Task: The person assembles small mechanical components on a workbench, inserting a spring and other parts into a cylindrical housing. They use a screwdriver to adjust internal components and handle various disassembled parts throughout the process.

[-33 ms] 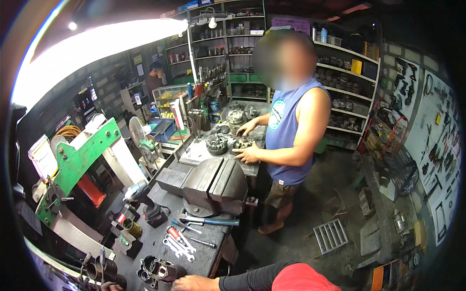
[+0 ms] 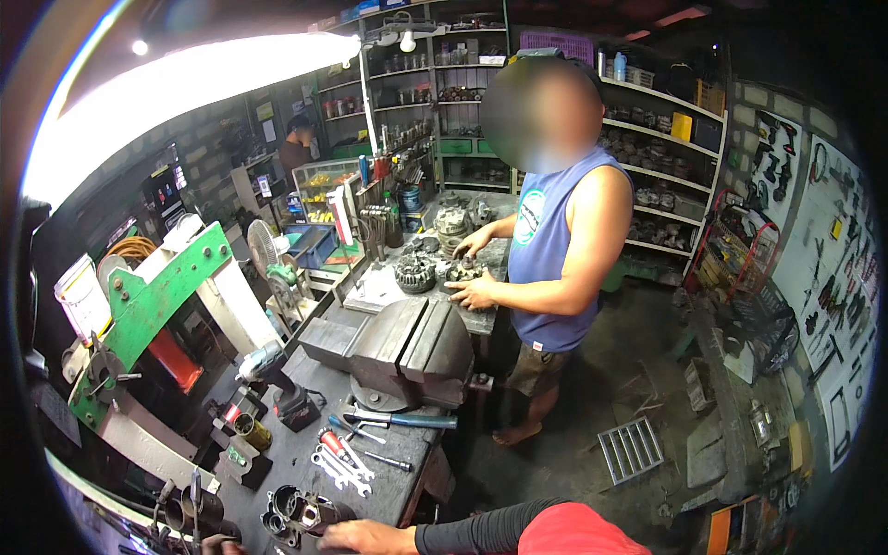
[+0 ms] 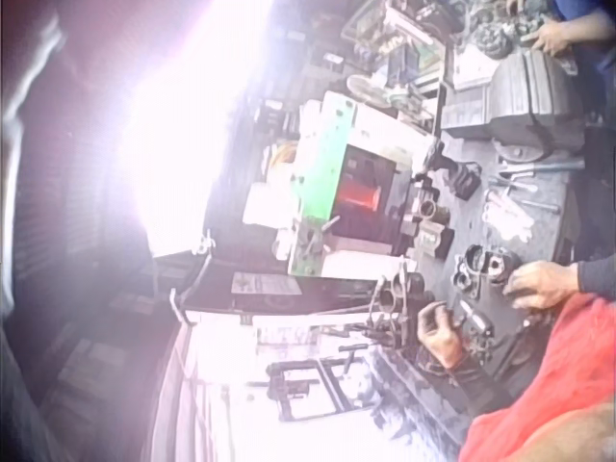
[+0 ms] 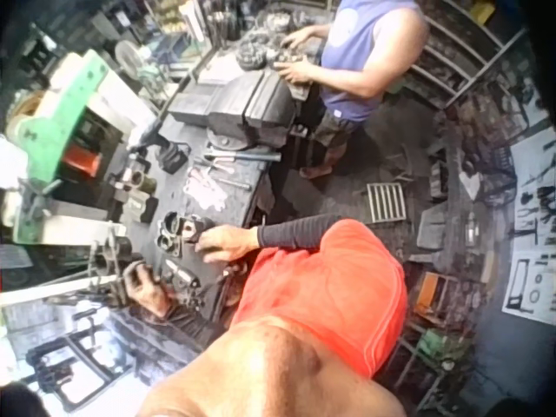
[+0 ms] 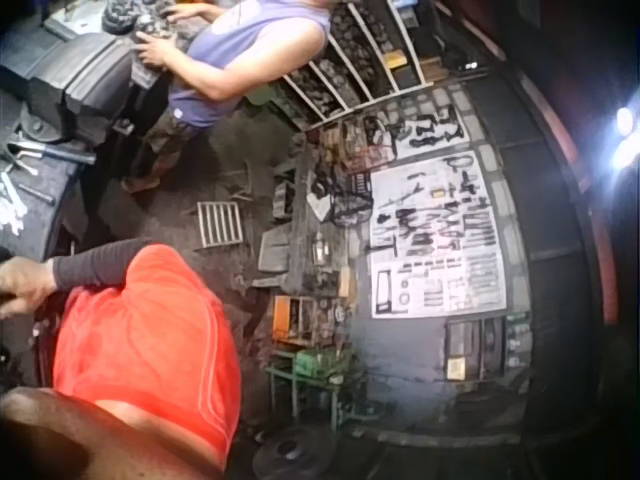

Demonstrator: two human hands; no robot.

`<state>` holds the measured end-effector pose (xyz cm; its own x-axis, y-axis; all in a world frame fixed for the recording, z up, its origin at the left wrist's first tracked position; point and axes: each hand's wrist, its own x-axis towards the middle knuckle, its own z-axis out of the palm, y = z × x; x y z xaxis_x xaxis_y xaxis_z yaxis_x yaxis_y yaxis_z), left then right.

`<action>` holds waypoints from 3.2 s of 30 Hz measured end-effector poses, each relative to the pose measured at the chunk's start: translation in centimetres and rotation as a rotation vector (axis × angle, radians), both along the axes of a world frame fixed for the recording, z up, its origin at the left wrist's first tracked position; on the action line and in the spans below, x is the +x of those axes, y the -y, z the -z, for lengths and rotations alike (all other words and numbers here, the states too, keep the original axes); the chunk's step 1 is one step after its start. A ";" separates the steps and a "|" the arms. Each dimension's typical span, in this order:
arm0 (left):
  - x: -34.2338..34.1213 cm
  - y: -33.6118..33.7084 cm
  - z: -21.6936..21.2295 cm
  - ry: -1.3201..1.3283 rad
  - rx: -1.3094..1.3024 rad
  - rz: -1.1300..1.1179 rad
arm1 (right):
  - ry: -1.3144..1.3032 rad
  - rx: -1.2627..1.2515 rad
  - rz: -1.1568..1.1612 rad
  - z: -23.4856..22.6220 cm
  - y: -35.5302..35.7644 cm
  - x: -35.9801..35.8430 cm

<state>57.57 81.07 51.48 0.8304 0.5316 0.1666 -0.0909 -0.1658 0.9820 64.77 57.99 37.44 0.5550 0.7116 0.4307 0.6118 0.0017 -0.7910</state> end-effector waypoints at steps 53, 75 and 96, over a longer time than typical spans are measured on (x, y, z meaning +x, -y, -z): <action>8.9 7.6 7.5 -0.538 0.529 -0.153 | -0.221 -0.220 0.099 1.7 -2.6 9.8; 8.7 8.1 11.4 -0.479 1.128 -0.237 | -0.105 -0.027 0.169 6.2 -4.9 9.7; 8.6 9.6 11.3 -0.392 1.031 -0.407 | -0.197 -0.089 0.063 6.0 -4.6 9.7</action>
<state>66.15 71.48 40.18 0.7206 0.5324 0.4441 0.4305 -0.8457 0.3153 74.49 62.54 31.42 0.6670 0.7031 0.2466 0.4420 -0.1070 -0.8906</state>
